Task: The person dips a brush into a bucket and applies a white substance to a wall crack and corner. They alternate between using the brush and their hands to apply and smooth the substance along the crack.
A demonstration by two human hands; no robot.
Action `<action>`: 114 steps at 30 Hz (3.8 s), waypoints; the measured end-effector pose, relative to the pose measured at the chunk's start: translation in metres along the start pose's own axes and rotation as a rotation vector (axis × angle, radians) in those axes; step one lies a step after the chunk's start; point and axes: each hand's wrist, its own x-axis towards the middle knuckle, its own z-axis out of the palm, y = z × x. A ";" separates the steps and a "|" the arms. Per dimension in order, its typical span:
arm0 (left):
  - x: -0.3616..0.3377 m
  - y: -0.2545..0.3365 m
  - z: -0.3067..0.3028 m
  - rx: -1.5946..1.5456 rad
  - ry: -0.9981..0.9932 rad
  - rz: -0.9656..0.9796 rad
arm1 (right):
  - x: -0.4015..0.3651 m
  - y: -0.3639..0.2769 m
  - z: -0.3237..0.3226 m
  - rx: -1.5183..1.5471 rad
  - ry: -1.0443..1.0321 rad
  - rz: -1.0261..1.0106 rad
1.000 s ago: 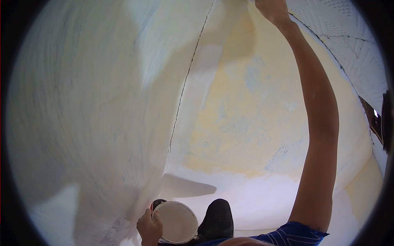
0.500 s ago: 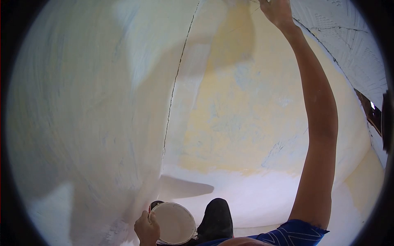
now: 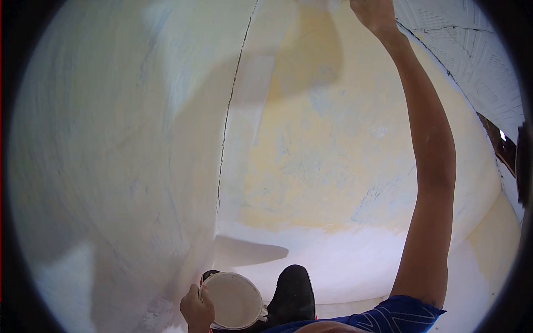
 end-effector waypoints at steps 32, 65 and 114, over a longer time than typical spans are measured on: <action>0.000 0.000 0.005 0.037 0.005 0.030 | -0.018 0.023 0.004 0.294 -0.042 0.000; 0.000 0.004 0.002 0.094 -0.029 0.053 | 0.000 0.014 -0.001 0.004 -0.010 0.040; -0.002 0.004 0.001 0.101 -0.049 0.017 | -0.039 -0.035 0.043 0.237 -0.291 0.072</action>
